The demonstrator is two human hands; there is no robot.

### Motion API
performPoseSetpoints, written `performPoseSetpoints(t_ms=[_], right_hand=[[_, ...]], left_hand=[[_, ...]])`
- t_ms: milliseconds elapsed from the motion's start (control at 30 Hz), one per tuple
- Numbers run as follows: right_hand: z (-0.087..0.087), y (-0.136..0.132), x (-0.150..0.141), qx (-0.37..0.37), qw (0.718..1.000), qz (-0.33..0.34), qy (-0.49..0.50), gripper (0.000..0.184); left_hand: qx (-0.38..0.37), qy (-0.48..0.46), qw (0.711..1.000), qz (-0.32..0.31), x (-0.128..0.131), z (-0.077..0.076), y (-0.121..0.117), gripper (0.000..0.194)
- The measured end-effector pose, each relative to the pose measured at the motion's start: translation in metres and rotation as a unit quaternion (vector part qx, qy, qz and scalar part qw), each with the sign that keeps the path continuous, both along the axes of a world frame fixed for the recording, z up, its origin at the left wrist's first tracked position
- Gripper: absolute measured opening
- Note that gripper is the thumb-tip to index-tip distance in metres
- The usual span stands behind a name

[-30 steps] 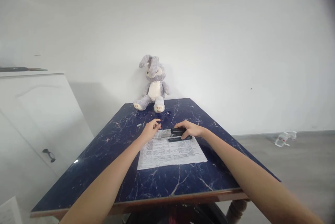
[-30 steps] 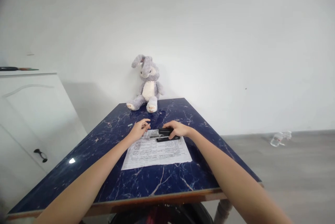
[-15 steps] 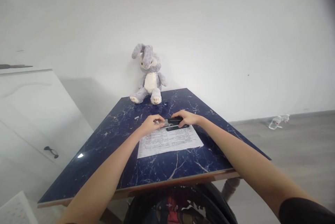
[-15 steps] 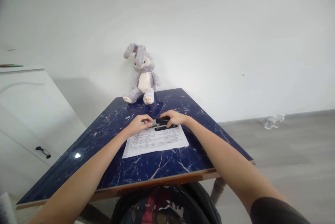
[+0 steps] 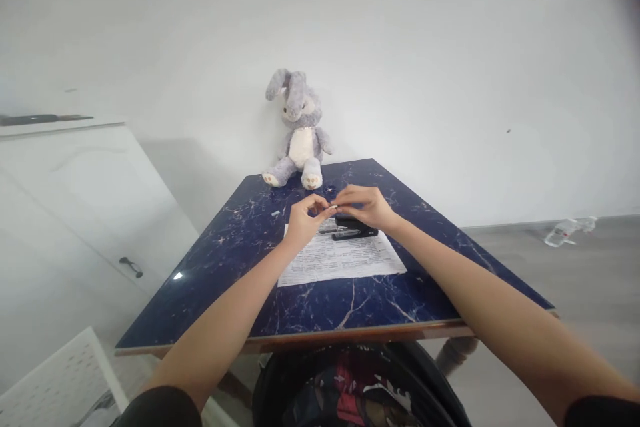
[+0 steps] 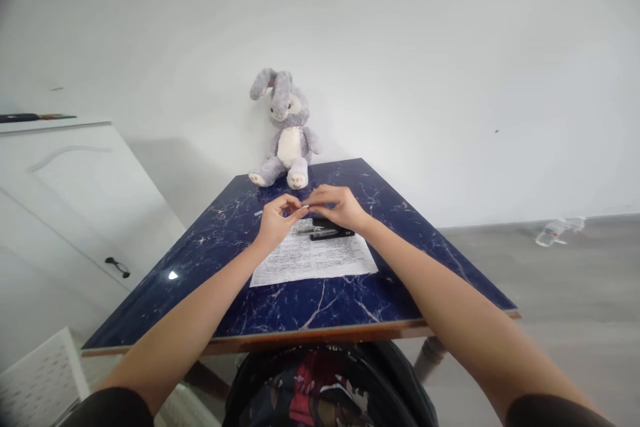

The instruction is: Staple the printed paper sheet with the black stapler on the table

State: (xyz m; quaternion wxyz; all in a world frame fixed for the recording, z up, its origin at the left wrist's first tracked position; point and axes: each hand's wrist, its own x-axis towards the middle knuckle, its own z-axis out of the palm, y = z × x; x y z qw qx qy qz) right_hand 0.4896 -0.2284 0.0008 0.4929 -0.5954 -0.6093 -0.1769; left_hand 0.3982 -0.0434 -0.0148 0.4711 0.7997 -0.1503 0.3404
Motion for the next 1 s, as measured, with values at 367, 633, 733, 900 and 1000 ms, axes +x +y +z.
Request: performPoseSetpoints(t_ms=[367,633,733,900,1000], right_hand=[[-0.034,-0.037,0.083,-0.042,0.910,-0.338,0.235,0.014],[-0.065,-0.049,0.118,-0.131,0.830,-0.419,0.343,0.016],[-0.070,-0.046,0.126,-0.155,0.820,-0.449,0.320,0.011],[-0.077,-0.045,0.135,-0.172,0.815,-0.470,0.293,0.018],[-0.077,-0.046,0.134,-0.177,0.818,-0.471,0.280,0.029]], left_hand=[[0.211,0.090,0.928,0.294,0.031,-0.026,0.116,0.027],[0.318,0.308,0.836,0.323,0.041,-0.049,0.149,0.036],[0.328,0.300,0.825,0.348,0.034,-0.039,0.138,0.031],[0.311,0.290,0.841,0.334,0.030,-0.032,0.132,0.031],[0.307,0.281,0.845,0.335,0.033,-0.033,0.131,0.029]])
